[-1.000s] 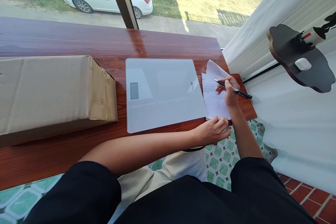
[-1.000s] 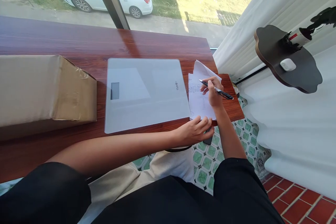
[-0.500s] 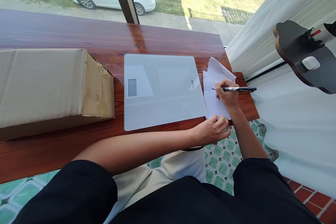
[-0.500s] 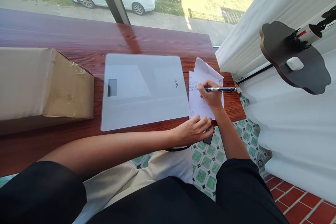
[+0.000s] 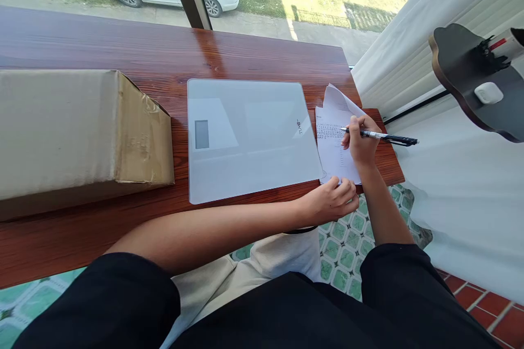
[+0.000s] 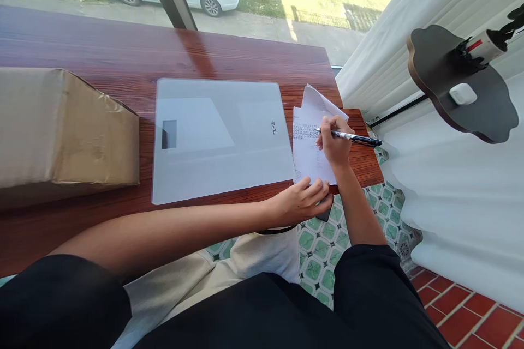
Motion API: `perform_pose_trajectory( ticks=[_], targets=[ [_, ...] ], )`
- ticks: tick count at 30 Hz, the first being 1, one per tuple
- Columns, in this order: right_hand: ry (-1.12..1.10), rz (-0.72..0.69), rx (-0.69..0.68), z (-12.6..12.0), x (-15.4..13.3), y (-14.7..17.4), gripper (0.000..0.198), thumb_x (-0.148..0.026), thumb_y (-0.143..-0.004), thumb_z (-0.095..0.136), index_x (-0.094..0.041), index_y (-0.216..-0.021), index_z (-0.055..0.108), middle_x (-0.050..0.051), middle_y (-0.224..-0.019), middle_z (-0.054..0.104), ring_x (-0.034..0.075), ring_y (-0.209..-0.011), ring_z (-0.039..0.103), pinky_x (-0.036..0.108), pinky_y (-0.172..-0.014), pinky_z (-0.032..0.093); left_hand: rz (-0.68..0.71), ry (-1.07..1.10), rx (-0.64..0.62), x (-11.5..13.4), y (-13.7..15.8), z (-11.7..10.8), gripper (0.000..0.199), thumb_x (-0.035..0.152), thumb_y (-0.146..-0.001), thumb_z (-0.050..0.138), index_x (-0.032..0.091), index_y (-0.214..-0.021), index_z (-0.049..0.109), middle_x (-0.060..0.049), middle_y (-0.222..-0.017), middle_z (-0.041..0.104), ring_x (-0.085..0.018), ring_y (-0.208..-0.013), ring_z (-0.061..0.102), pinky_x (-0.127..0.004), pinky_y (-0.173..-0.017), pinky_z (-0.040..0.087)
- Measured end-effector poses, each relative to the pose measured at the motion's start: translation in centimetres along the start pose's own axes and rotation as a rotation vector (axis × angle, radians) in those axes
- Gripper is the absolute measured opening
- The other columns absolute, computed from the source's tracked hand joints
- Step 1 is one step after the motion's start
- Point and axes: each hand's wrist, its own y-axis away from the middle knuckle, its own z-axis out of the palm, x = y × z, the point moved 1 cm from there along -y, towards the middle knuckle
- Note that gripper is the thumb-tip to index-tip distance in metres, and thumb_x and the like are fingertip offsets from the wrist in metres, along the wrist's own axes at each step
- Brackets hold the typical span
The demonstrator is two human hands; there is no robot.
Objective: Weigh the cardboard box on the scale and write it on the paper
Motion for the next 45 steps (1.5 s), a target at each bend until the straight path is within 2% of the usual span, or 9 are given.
perform_pose_trajectory(
  ticks=[4, 11, 24, 33, 38, 45],
  targets=[
    [0.029, 0.006, -0.113, 0.28, -0.1, 0.24, 0.045, -0.05, -0.09, 0.071, -0.021, -0.068, 0.044, -0.003, -0.048, 0.054, 0.011, -0.037, 0.05, 0.022, -0.037, 0.038, 0.005, 0.008, -0.028, -0.02, -0.03, -0.07, 0.032, 0.017, -0.098, 0.043, 0.016, -0.124, 0.063, -0.016, -0.124, 0.068, -0.024, -0.107, 0.062, -0.036, -0.078, 0.041],
    [0.093, 0.06, -0.253, 0.57, -0.06, 0.51, 0.046, -0.05, -0.099, 0.057, -0.02, -0.066, 0.045, -0.004, -0.048, 0.052, 0.009, -0.037, 0.048, 0.02, -0.039, 0.04, 0.005, 0.01, -0.039, 0.02, -0.11, -0.03, 0.033, 0.017, -0.099, 0.041, 0.017, -0.124, 0.063, -0.014, -0.125, 0.068, -0.024, -0.108, 0.061, -0.036, -0.079, 0.04],
    [0.143, 0.015, -0.265, 0.7, -0.18, 0.4, 0.045, -0.048, -0.1, 0.055, -0.02, -0.067, 0.046, -0.004, -0.049, 0.052, 0.009, -0.039, 0.048, 0.021, -0.044, 0.042, 0.013, 0.017, -0.065, -0.12, -0.13, -0.27, 0.033, 0.02, -0.098, 0.045, 0.019, -0.126, 0.062, -0.015, -0.125, 0.067, -0.024, -0.107, 0.059, -0.037, -0.079, 0.037],
    [0.159, -0.02, -0.286, 0.75, -0.25, 0.28, 0.042, -0.042, -0.1, 0.055, -0.02, -0.066, 0.045, -0.004, -0.048, 0.051, 0.01, -0.039, 0.047, 0.024, -0.05, 0.044, -0.008, 0.0, 0.006, 0.2, 0.03, 0.29, 0.031, 0.017, -0.098, 0.043, 0.018, -0.121, 0.064, -0.013, -0.121, 0.069, -0.024, -0.104, 0.061, -0.037, -0.078, 0.038],
    [0.117, 0.028, -0.286, 0.77, 0.02, 0.3, 0.041, -0.04, -0.099, 0.056, -0.02, -0.065, 0.045, -0.005, -0.046, 0.049, 0.01, -0.037, 0.046, 0.024, -0.046, 0.042, -0.006, -0.01, 0.004, 0.12, 0.08, 0.24, 0.032, 0.016, -0.098, 0.041, 0.019, -0.121, 0.063, -0.013, -0.121, 0.069, -0.023, -0.104, 0.061, -0.036, -0.078, 0.037],
    [0.117, 0.057, -0.258, 0.68, 0.17, 0.46, 0.043, -0.048, -0.1, 0.054, -0.02, -0.068, 0.048, -0.004, -0.048, 0.052, 0.01, -0.037, 0.046, 0.022, -0.04, 0.039, -0.003, -0.012, 0.009, 0.04, 0.11, -0.01, 0.032, 0.016, -0.097, 0.042, 0.018, -0.121, 0.063, -0.014, -0.121, 0.069, -0.023, -0.103, 0.059, -0.037, -0.078, 0.036]
  ],
)
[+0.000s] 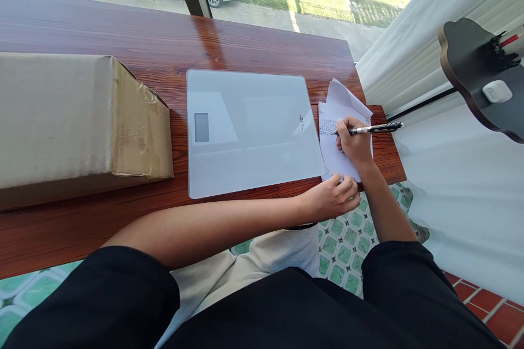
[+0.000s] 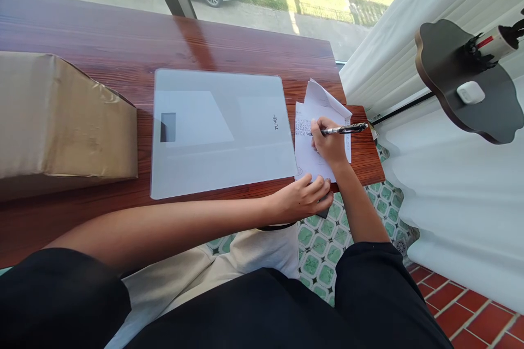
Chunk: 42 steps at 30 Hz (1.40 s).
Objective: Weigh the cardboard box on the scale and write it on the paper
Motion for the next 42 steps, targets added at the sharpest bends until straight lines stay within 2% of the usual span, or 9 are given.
perform_pose_trajectory(
  ticks=[11, 18, 25, 39, 42],
  targets=[
    [0.049, -0.038, -0.016, 0.0, -0.39, -0.15, 0.043, -0.045, -0.1, 0.054, -0.021, -0.066, 0.046, -0.004, -0.047, 0.051, 0.011, -0.038, 0.046, 0.025, -0.046, 0.043, 0.006, 0.052, -0.066, -0.15, -0.18, -0.4, 0.03, 0.019, -0.096, 0.048, 0.018, -0.123, 0.063, -0.015, -0.122, 0.067, -0.023, -0.102, 0.058, -0.036, -0.078, 0.036],
    [0.026, -0.029, -0.003, 0.0, -0.24, -0.06, 0.042, -0.043, -0.1, 0.055, -0.021, -0.066, 0.044, -0.004, -0.047, 0.05, 0.012, -0.038, 0.047, 0.027, -0.047, 0.043, 0.0, 0.02, -0.04, -0.05, -0.12, -0.15, 0.031, 0.017, -0.097, 0.043, 0.018, -0.122, 0.063, -0.013, -0.121, 0.068, -0.023, -0.103, 0.058, -0.036, -0.077, 0.033],
    [-0.035, 0.026, 0.01, 0.06, 0.01, 0.0, 0.044, -0.05, -0.099, 0.055, -0.021, -0.067, 0.047, -0.004, -0.048, 0.051, 0.01, -0.036, 0.045, 0.023, -0.039, 0.039, 0.007, 0.021, -0.044, -0.07, -0.15, -0.12, 0.031, 0.018, -0.097, 0.045, 0.018, -0.122, 0.063, -0.014, -0.122, 0.068, -0.024, -0.103, 0.059, -0.037, -0.078, 0.035],
    [0.025, -0.027, -0.016, 0.0, 0.03, -0.15, 0.041, -0.043, -0.1, 0.055, -0.021, -0.066, 0.047, -0.004, -0.048, 0.051, 0.013, -0.038, 0.047, 0.029, -0.048, 0.044, -0.007, 0.017, -0.004, 0.0, -0.12, -0.14, 0.031, 0.015, -0.097, 0.043, 0.018, -0.119, 0.064, -0.013, -0.119, 0.07, -0.023, -0.1, 0.06, -0.036, -0.076, 0.036],
    [0.017, -0.02, -0.009, 0.01, -0.07, -0.1, 0.041, -0.043, -0.1, 0.054, -0.021, -0.066, 0.047, -0.004, -0.047, 0.051, 0.012, -0.038, 0.047, 0.027, -0.046, 0.043, -0.007, 0.024, -0.007, -0.05, -0.08, -0.17, 0.03, 0.016, -0.097, 0.045, 0.018, -0.12, 0.065, -0.014, -0.12, 0.069, -0.023, -0.101, 0.061, -0.036, -0.077, 0.037]
  ],
)
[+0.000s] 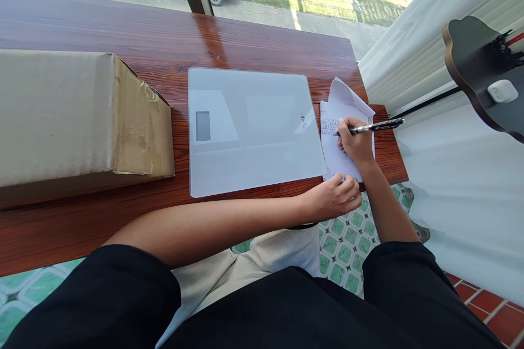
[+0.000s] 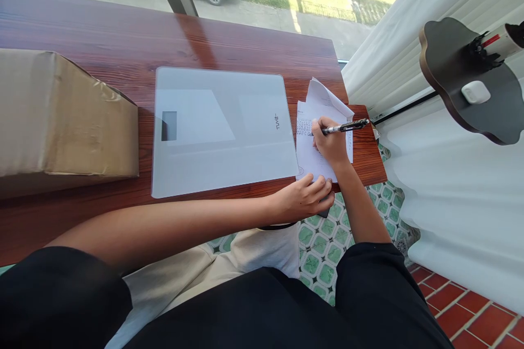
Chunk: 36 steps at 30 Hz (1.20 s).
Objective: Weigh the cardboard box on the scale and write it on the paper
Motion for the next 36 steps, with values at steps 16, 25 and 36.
perform_pose_trajectory(
  ticks=[16, 25, 36],
  targets=[
    [0.008, -0.007, 0.016, 0.03, 0.1, -0.09, 0.04, -0.04, -0.101, 0.053, -0.021, -0.066, 0.045, -0.004, -0.047, 0.049, 0.011, -0.036, 0.046, 0.025, -0.042, 0.041, 0.006, 0.027, -0.032, -0.05, -0.18, -0.02, 0.031, 0.017, -0.098, 0.044, 0.017, -0.121, 0.064, -0.015, -0.121, 0.069, -0.023, -0.102, 0.06, -0.036, -0.077, 0.038],
    [-0.012, -0.016, 0.004, 0.03, 0.29, -0.19, 0.037, -0.034, -0.099, 0.054, -0.021, -0.065, 0.046, -0.005, -0.046, 0.05, 0.011, -0.036, 0.046, 0.027, -0.044, 0.04, 0.002, 0.01, -0.056, -0.02, -0.11, 0.06, 0.034, 0.016, -0.099, 0.037, 0.018, -0.122, 0.062, -0.012, -0.122, 0.068, -0.023, -0.104, 0.058, -0.037, -0.078, 0.034],
    [-0.012, 0.0, 0.024, 0.01, 0.03, -0.17, 0.036, -0.032, -0.098, 0.053, -0.021, -0.064, 0.045, -0.005, -0.045, 0.048, 0.011, -0.034, 0.046, 0.026, -0.04, 0.038, 0.009, -0.009, -0.033, 0.01, -0.11, 0.09, 0.031, 0.017, -0.098, 0.042, 0.018, -0.121, 0.063, -0.013, -0.121, 0.068, -0.023, -0.103, 0.059, -0.037, -0.078, 0.035]
  ],
)
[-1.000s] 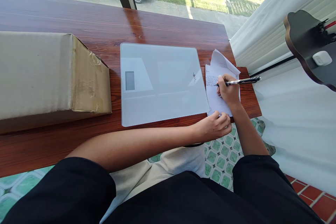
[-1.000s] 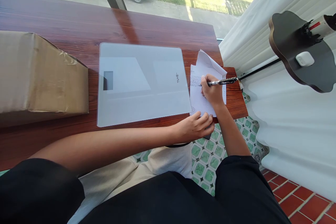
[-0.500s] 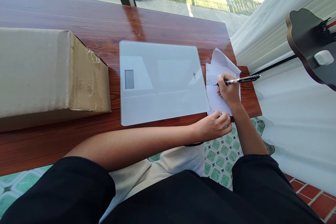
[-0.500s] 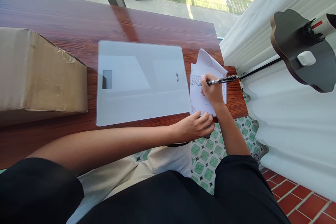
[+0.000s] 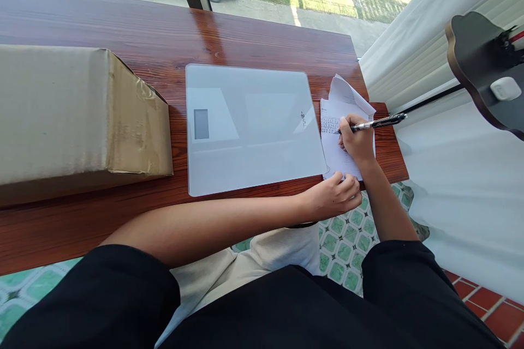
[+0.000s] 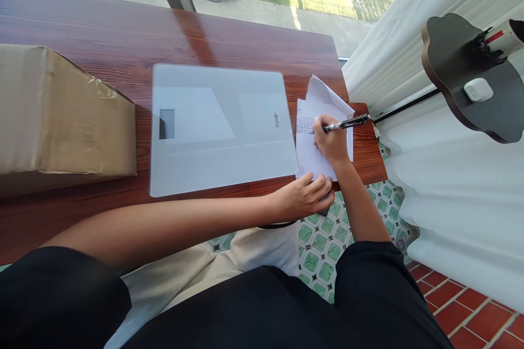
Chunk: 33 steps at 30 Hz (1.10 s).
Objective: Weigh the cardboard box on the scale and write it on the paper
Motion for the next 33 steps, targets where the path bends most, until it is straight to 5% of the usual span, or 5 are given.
perform_pose_trajectory(
  ticks=[10, 14, 19, 26, 33],
  targets=[
    [0.002, -0.001, 0.014, 0.1, 0.2, 0.0, 0.036, -0.035, -0.099, 0.051, -0.022, -0.066, 0.046, -0.005, -0.045, 0.048, 0.012, -0.034, 0.044, 0.027, -0.04, 0.037, -0.022, -0.01, 0.074, 0.1, 0.2, 0.2, 0.03, 0.016, -0.097, 0.043, 0.018, -0.118, 0.065, -0.012, -0.117, 0.07, -0.023, -0.101, 0.061, -0.037, -0.078, 0.036],
    [-0.014, -0.041, 0.224, -0.4, 0.5, -0.3, 0.04, -0.048, -0.101, 0.049, -0.022, -0.07, 0.045, -0.006, -0.045, 0.043, 0.012, -0.035, 0.043, 0.027, -0.04, 0.036, -0.015, -0.019, 0.068, 0.2, 0.2, 0.4, 0.031, 0.016, -0.097, 0.043, 0.019, -0.12, 0.064, -0.013, -0.12, 0.069, -0.023, -0.102, 0.061, -0.037, -0.08, 0.037],
    [0.276, -0.129, 0.485, -1.4, 0.6, -0.7, 0.041, -0.054, -0.101, 0.052, -0.019, -0.079, 0.057, -0.002, -0.056, 0.054, 0.014, -0.051, 0.056, 0.031, -0.06, 0.048, -0.013, -0.023, 0.052, 0.3, 0.2, 0.7, 0.032, 0.018, -0.097, 0.044, 0.019, -0.123, 0.063, -0.014, -0.124, 0.068, -0.023, -0.105, 0.06, -0.037, -0.081, 0.038],
    [0.27, -0.025, 0.489, -2.5, 1.0, -0.8, 0.031, -0.033, -0.085, 0.074, -0.012, -0.108, 0.071, 0.009, -0.087, 0.074, 0.021, -0.077, 0.072, 0.033, -0.067, 0.058, -0.002, -0.025, 0.008, 0.2, 0.1, 0.5, 0.033, 0.02, -0.098, 0.044, 0.019, -0.126, 0.061, -0.015, -0.128, 0.066, -0.023, -0.106, 0.059, -0.037, -0.082, 0.038],
    [0.286, 0.063, 0.485, -3.0, 2.2, -1.1, 0.026, -0.013, -0.081, 0.066, -0.014, -0.106, 0.072, 0.01, -0.09, 0.075, 0.023, -0.08, 0.074, 0.037, -0.076, 0.062, -0.007, -0.035, 0.038, 0.2, 0.2, 0.5, 0.033, 0.019, -0.098, 0.043, 0.019, -0.125, 0.062, -0.014, -0.126, 0.067, -0.023, -0.106, 0.06, -0.038, -0.082, 0.039]
  ],
)
